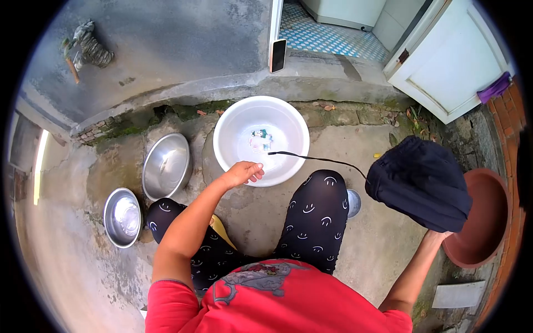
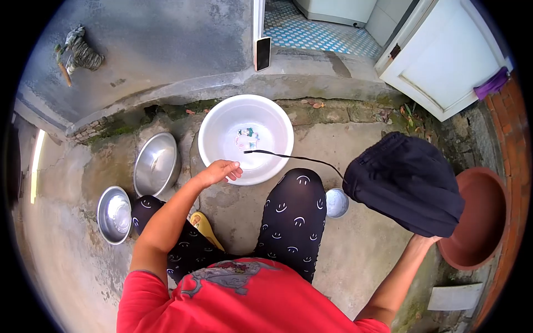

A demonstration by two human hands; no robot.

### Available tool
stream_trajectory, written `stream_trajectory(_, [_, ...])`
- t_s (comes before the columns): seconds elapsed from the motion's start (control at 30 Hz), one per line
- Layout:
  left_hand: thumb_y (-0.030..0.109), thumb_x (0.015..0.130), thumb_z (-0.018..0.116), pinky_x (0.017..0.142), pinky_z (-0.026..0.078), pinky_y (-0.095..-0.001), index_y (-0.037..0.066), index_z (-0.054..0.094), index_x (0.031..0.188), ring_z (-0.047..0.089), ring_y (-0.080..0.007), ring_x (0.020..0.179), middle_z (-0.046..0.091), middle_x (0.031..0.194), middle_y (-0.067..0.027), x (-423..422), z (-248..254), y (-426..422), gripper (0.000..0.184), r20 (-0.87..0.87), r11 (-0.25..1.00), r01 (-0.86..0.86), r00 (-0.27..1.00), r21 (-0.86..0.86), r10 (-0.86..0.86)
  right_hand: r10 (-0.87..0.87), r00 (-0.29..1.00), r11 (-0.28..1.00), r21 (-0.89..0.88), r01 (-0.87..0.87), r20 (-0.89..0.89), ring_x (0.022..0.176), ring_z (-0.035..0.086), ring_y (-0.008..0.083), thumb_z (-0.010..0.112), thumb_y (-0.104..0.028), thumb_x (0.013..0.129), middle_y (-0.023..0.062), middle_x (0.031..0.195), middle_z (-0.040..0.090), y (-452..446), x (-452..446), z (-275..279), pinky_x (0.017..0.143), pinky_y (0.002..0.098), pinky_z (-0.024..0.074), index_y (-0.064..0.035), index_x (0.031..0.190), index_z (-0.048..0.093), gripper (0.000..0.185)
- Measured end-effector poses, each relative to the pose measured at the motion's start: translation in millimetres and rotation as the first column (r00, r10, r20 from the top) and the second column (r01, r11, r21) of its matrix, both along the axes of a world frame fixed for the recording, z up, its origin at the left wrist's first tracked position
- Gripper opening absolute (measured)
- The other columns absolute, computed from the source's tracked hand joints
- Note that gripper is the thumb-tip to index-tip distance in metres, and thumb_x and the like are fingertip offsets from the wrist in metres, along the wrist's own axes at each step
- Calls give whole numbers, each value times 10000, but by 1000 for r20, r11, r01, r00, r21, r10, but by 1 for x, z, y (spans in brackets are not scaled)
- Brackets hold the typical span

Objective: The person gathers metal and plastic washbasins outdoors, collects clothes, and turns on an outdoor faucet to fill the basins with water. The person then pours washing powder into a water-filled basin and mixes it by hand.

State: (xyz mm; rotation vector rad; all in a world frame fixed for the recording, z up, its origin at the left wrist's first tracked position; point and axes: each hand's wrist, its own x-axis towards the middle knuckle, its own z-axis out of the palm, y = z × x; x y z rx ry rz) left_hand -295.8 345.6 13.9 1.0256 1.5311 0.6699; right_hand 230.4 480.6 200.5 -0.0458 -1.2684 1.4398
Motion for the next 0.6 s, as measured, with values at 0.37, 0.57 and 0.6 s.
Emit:
stream_trajectory(0.37, [291,828,556,803,458,-344,55,599,1048,600,-261,890,637,913,-131,-4,-39,-26,325,-219,996,18,976,88,2,-553,829,805,-206,556,79,1290,293,272,358,-278,920,151,1398,305,-66,32,-10,1076,407,226,-13,1350,275,512])
stream_trajectory(0.57, [265,770,572,926,403,-392,72,435,1232,511,-349,1054,480,1178,-194,-8,-63,-34,520,-614,956,-293,747,37,253,-572,815,780,-244,576,97,1290,293,274,403,-274,899,148,1397,306,-87,10,-18,1074,409,229,-9,1352,269,541])
stream_trajectory(0.6, [259,755,573,936,397,-409,76,379,1275,498,-379,1061,441,1214,-211,-10,-67,-34,585,-697,890,-455,638,3,328,-570,816,779,-249,575,98,1290,293,274,411,-273,895,148,1397,306,-89,7,-20,1073,410,230,-9,1352,268,547])
